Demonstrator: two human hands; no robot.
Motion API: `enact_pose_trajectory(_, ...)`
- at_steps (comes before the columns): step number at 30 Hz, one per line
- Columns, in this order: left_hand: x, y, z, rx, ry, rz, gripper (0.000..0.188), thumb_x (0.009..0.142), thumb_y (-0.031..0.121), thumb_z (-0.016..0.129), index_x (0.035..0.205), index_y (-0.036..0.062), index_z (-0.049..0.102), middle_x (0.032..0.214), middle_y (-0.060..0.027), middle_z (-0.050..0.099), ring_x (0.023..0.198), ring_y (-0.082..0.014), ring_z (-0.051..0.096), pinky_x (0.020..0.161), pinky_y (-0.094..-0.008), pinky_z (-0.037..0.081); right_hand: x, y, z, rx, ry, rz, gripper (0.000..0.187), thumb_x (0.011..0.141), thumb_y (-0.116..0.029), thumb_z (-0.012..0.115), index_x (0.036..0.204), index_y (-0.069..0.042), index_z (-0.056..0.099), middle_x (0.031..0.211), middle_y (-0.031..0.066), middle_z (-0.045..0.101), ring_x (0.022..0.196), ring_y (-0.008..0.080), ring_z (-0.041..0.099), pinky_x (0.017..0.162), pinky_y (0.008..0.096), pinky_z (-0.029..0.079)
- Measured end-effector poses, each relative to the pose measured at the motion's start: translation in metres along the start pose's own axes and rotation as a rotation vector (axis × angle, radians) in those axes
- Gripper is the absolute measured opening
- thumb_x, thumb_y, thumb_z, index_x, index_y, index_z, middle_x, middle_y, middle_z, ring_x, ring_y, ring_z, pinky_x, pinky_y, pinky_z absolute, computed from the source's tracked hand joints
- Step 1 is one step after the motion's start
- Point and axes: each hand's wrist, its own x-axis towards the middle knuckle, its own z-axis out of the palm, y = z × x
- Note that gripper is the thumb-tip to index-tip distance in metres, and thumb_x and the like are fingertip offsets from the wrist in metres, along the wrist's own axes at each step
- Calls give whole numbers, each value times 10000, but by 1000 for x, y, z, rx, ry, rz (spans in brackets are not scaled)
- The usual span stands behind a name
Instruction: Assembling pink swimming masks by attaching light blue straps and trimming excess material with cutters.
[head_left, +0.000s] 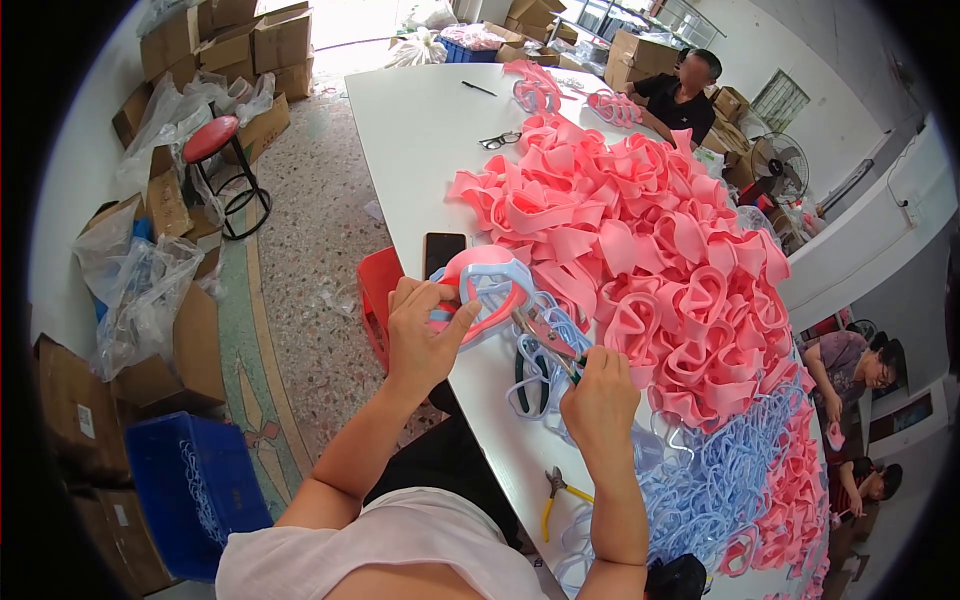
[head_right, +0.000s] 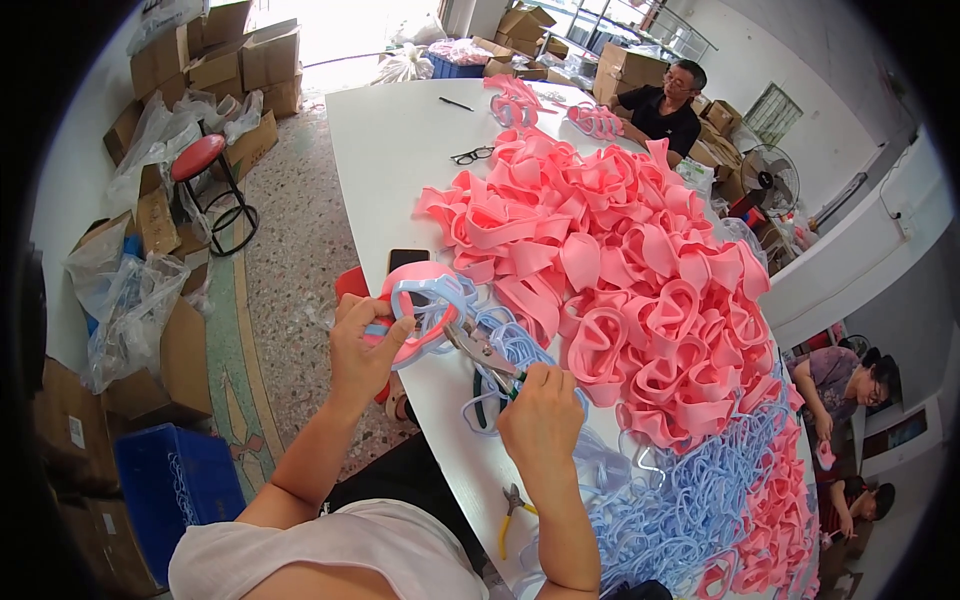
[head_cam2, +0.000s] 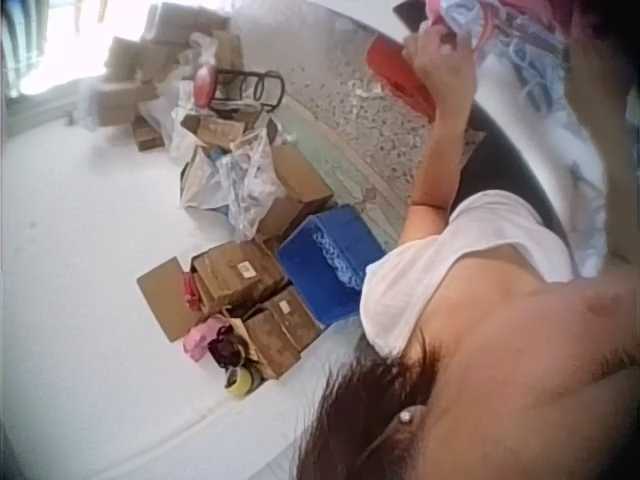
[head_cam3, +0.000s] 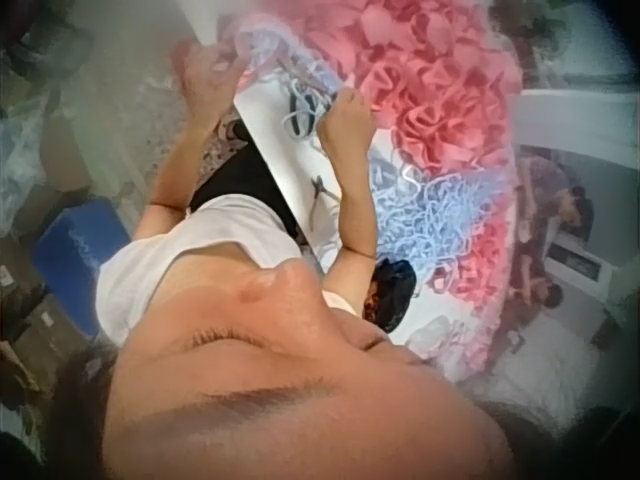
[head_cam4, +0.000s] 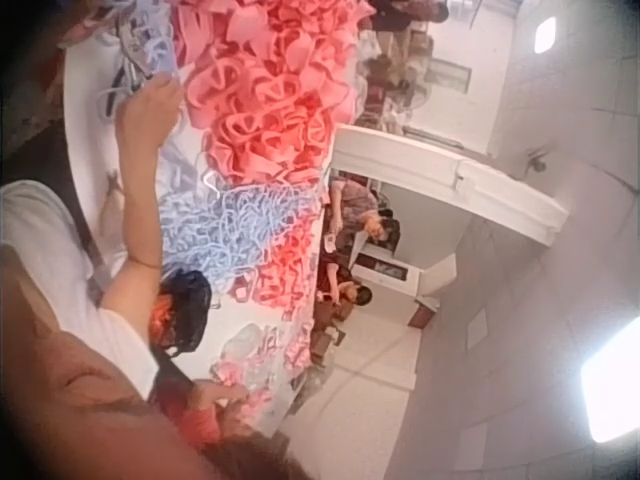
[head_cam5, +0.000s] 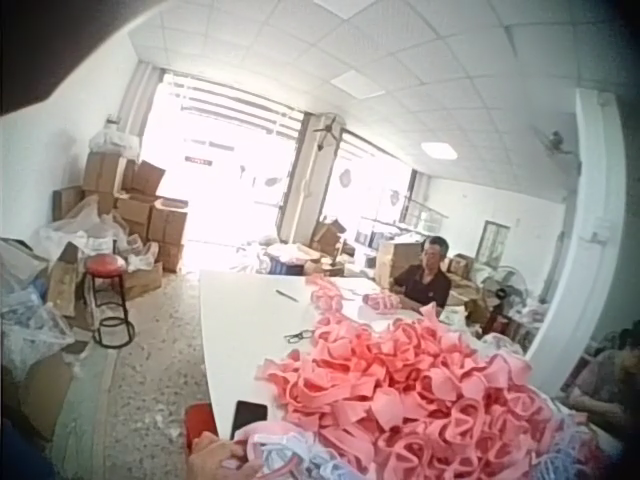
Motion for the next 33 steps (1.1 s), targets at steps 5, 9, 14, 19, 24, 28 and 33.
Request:
enact_pose_trajectory(5, -1, -5, 1, 10, -38, 18, 228, 751, 227, 804, 811, 57, 662, 781, -26, 646, 811, -206, 535, 750, -357, 372, 0, 20, 15, 110, -84, -11, 315, 695, -7, 636, 996, 13, 545, 1017, 170, 556, 988, 342, 555, 770, 431, 498)
enact_pose_trajectory(9, 7, -6, -8, 85, -68, 106, 216, 738, 225, 805, 799, 76, 661, 767, -7, 645, 799, -205, 534, 732, -360, 362, 7, 32, -5, 78, 224, -11, 300, 729, 35, 591, 1022, 8, 528, 1033, 178, 540, 1000, 364, 524, 842, 452, 446)
enact_pose_trajectory(14, 10, 10, -16, 163, -181, 266, 197, 733, 214, 793, 784, 88, 650, 758, 7, 633, 782, -203, 525, 721, -363, 344, 28, 26, -32, -114, 369, -214, 312, 737, -3, 587, 1044, -2, 528, 1041, 172, 537, 988, 344, 514, 833, 433, 426)
enact_pose_trajectory(19, 10, 18, -22, 222, -291, 403, 181, 739, 205, 778, 808, 100, 646, 766, 11, 617, 785, -199, 517, 727, -367, 334, 37, 26, -42, -309, 397, -379, 215, 733, -60, 579, 944, -26, 549, 949, 137, 552, 912, 300, 533, 747, 395, 438)
enact_pose_trajectory(24, 10, 23, -30, 317, -382, 504, 242, 747, 241, 776, 911, 106, 661, 892, -14, 616, 872, -205, 530, 788, -371, 355, 41, 47, -39, -275, 333, -449, 118, 696, -49, 583, 782, -53, 503, 803, 98, 517, 785, 272, 525, 629, 387, 432)
enact_pose_trajectory(28, 15, 9, -40, 224, -223, 599, 442, 791, 257, 753, 1174, 91, 609, 1103, -75, 549, 1016, -236, 524, 896, -369, 383, 31, 67, -38, -234, 323, -355, 169, 658, -21, 605, 792, -43, 506, 812, 110, 518, 783, 291, 521, 631, 396, 434)
enact_pose_trajectory(33, 6, -15, -30, -236, -238, 430, 250, 902, 155, 671, 1105, 14, 639, 1008, -115, 548, 890, -214, 548, 724, -299, 454, 15, 68, -38, -143, 304, -285, 254, 613, 50, 614, 829, -29, 506, 826, 120, 513, 801, 313, 513, 668, 418, 438)
